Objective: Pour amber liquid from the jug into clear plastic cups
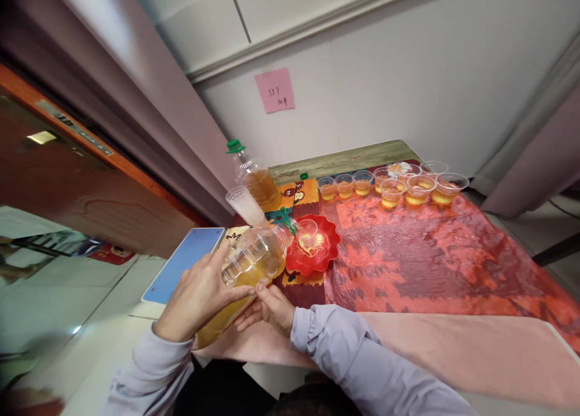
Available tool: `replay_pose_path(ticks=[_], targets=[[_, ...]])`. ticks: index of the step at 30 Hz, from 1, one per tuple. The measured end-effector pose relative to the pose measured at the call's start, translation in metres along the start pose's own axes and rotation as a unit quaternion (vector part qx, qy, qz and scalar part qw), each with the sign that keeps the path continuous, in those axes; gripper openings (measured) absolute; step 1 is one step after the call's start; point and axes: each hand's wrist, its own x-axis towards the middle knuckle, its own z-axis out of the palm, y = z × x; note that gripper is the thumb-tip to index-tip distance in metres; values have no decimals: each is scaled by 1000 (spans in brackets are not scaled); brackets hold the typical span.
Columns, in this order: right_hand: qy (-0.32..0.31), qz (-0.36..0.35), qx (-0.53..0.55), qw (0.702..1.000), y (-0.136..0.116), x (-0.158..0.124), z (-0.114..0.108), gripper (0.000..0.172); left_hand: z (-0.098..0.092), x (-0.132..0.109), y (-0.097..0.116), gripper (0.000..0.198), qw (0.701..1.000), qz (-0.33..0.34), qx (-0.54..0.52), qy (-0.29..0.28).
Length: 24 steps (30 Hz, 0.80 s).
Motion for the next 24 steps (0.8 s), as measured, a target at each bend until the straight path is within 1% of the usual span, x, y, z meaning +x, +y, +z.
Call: replay_pose_path(ticks=[5,9,15,24], targets=[[0,0,7,1000,0,0,0,95,-2,0,2,93,1000,-4,10,-13],[-1,-4,10,1000,0,0,0,92,-2,0,2,93,1000,-4,13,-11],[-2,-4,11,1000,0,0,0,94,-3,1,2,91,1000,-4,8,-13],[1,-4,18,1000,-1,1,2,94,-12,1,8,91,998,-16,24,-52]])
